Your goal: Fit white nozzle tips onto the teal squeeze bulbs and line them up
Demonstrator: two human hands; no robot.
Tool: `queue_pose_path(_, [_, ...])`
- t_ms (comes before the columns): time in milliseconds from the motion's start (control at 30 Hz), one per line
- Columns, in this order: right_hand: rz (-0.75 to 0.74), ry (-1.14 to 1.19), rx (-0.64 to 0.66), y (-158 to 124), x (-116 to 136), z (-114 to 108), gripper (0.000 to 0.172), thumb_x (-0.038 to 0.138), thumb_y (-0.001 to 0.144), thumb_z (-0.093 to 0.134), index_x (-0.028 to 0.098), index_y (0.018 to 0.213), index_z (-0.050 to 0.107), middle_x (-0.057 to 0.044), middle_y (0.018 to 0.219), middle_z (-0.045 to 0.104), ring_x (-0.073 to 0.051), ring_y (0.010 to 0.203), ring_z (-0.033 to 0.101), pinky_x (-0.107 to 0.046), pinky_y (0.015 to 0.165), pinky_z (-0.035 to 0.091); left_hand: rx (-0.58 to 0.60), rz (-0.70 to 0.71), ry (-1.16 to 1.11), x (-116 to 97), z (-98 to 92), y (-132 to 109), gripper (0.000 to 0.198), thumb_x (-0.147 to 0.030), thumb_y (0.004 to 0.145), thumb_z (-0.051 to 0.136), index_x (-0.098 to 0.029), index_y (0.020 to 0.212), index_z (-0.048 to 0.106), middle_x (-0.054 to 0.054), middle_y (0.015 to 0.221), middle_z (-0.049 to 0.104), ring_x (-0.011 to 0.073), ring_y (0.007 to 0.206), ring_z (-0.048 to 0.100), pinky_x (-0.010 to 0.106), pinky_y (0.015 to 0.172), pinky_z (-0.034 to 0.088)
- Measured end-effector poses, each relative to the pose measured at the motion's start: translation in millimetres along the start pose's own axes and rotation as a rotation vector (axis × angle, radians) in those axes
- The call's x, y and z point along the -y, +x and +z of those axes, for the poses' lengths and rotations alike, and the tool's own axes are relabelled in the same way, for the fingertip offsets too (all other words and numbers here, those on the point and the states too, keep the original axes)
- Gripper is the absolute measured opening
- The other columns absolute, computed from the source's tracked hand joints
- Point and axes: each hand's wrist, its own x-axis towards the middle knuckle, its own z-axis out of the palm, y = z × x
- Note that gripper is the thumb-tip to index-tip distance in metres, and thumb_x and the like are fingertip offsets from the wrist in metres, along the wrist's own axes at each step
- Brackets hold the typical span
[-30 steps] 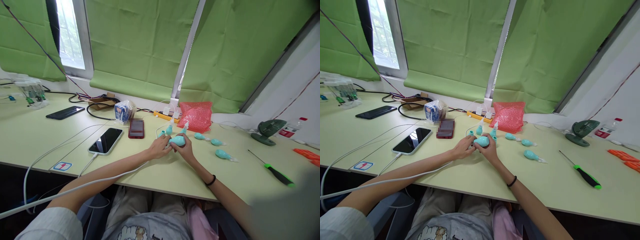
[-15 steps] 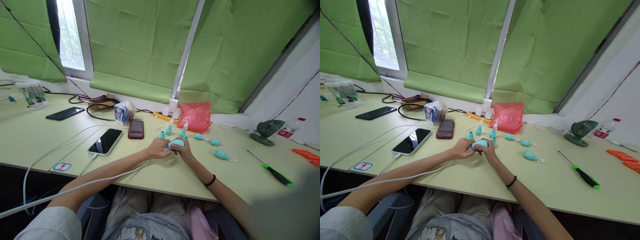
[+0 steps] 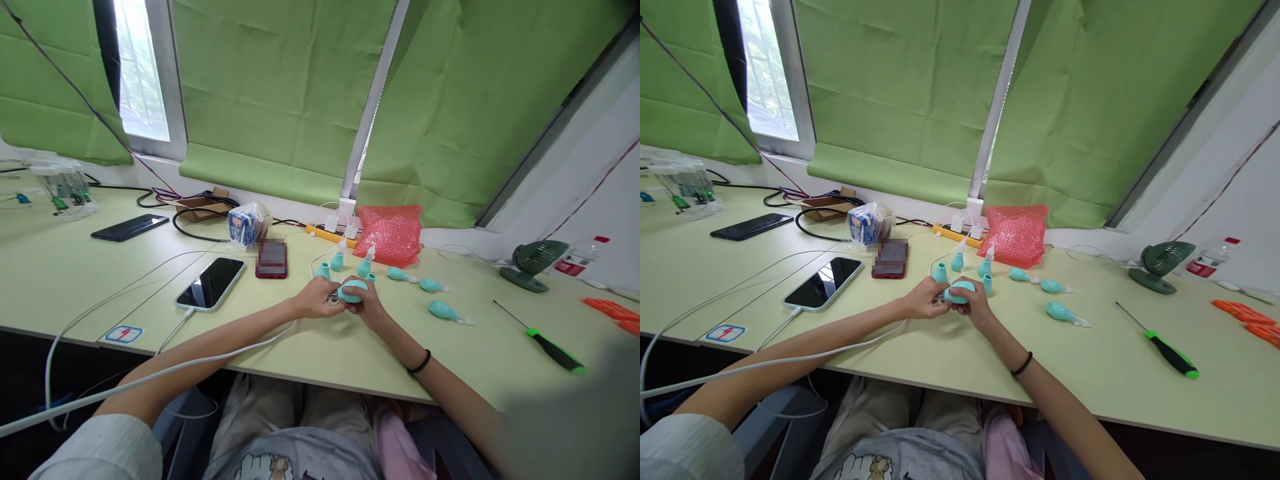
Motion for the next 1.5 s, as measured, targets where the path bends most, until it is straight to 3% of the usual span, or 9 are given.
queue_pose_path(533, [0.171,0.192,0.201,6,-2,-7,0.011,0.019,0.059,0.051,0.016,0.054,0.041,0.004,0.038,0.045,-0.004,0.026,0.032,-0.015,0.028,0.014,-0.048,0.108,-0.025,-3,1.5,0,0.016,-0.027,0.061,0.045,-0.013,0.055,0.05,-0.004,0.043,0.038,0.0049,0.039,0.033,0.018,0.043,0.029])
queue_pose_path(733, [0.295,0.262,0.373,8,-4,-14,0.01,0.025,0.062,0.045,0.016,0.058,0.044,0.007,0.029,0.033,-0.004,0.025,0.023,-0.016,0.03,0.014,0.014,0.184,0.085,-1,-2.1,-2,0.016,-0.028,0.062,0.043,-0.015,0.056,0.05,-0.002,0.044,0.042,0.0082,0.042,0.038,0.02,0.045,0.029])
queue_pose_path(800, [0.214,0.256,0.265,7,-2,-13,0.009,0.025,0.063,0.048,0.017,0.063,0.044,0.007,0.034,0.035,-0.004,0.03,0.027,-0.016,0.033,0.016,0.025,0.097,0.114,3,-3.0,-2,0.016,-0.029,0.063,0.043,-0.015,0.06,0.05,-0.002,0.044,0.042,0.0094,0.043,0.04,0.021,0.046,0.03])
queue_pose_path(933, [-0.056,0.127,-0.079,10,1,-12,0.017,0.029,0.063,0.053,0.02,0.07,0.041,0.008,0.043,0.034,-0.005,0.035,0.03,-0.017,0.035,0.02,-0.015,-0.092,0.132,14,-4.1,0,0.016,-0.025,0.067,0.037,-0.016,0.073,0.049,-0.002,0.051,0.046,0.0117,0.049,0.044,0.021,0.05,0.031])
queue_pose_path(1033, [-0.234,-0.18,-0.299,12,1,-16,0.027,0.034,0.059,0.057,0.021,0.075,0.039,0.008,0.05,0.036,-0.007,0.04,0.034,-0.02,0.039,0.028,-0.088,-0.228,0.127,20,-3.4,4,0.019,-0.021,0.073,0.029,-0.016,0.079,0.047,-0.001,0.054,0.047,0.0132,0.052,0.045,0.022,0.051,0.031])
queue_pose_path(1100, [-0.401,-0.496,-0.407,13,0,-18,0.032,0.033,0.055,0.06,0.021,0.077,0.04,0.004,0.062,0.042,-0.011,0.054,0.043,-0.025,0.051,0.037,-0.123,-0.296,0.127,21,-2.0,5,0.019,-0.022,0.075,0.028,-0.017,0.081,0.046,-0.001,0.054,0.047,0.0142,0.053,0.046,0.023,0.051,0.03])
queue_pose_path(1233, [-0.631,-0.934,-0.394,12,-5,-18,0.027,0.026,0.059,0.057,0.019,0.083,0.046,-0.005,0.084,0.046,-0.019,0.08,0.046,-0.034,0.072,0.04,-0.156,-0.331,0.111,21,1.5,6,0.021,-0.026,0.076,0.033,-0.017,0.091,0.044,0.0,0.061,0.052,0.0153,0.058,0.049,0.023,0.053,0.033])
queue_pose_path(1367, [-0.646,-0.974,-0.382,13,-11,-17,0.034,0.023,0.063,0.054,0.019,0.097,0.048,-0.008,0.096,0.042,-0.022,0.092,0.045,-0.036,0.073,0.043,-0.172,-0.299,0.098,23,4.1,6,0.025,-0.029,0.078,0.035,-0.017,0.098,0.043,0.003,0.081,0.056,0.0146,0.066,0.052,0.024,0.06,0.038])
queue_pose_path(1500, [-0.615,-0.892,-0.376,14,-13,-18,0.042,0.023,0.067,0.051,0.02,0.108,0.042,-0.01,0.106,0.039,-0.022,0.098,0.042,-0.031,0.063,0.049,-0.161,-0.266,0.077,27,6.5,5,0.029,-0.032,0.081,0.033,-0.019,0.105,0.042,0.005,0.094,0.054,0.0141,0.072,0.053,0.025,0.066,0.04])
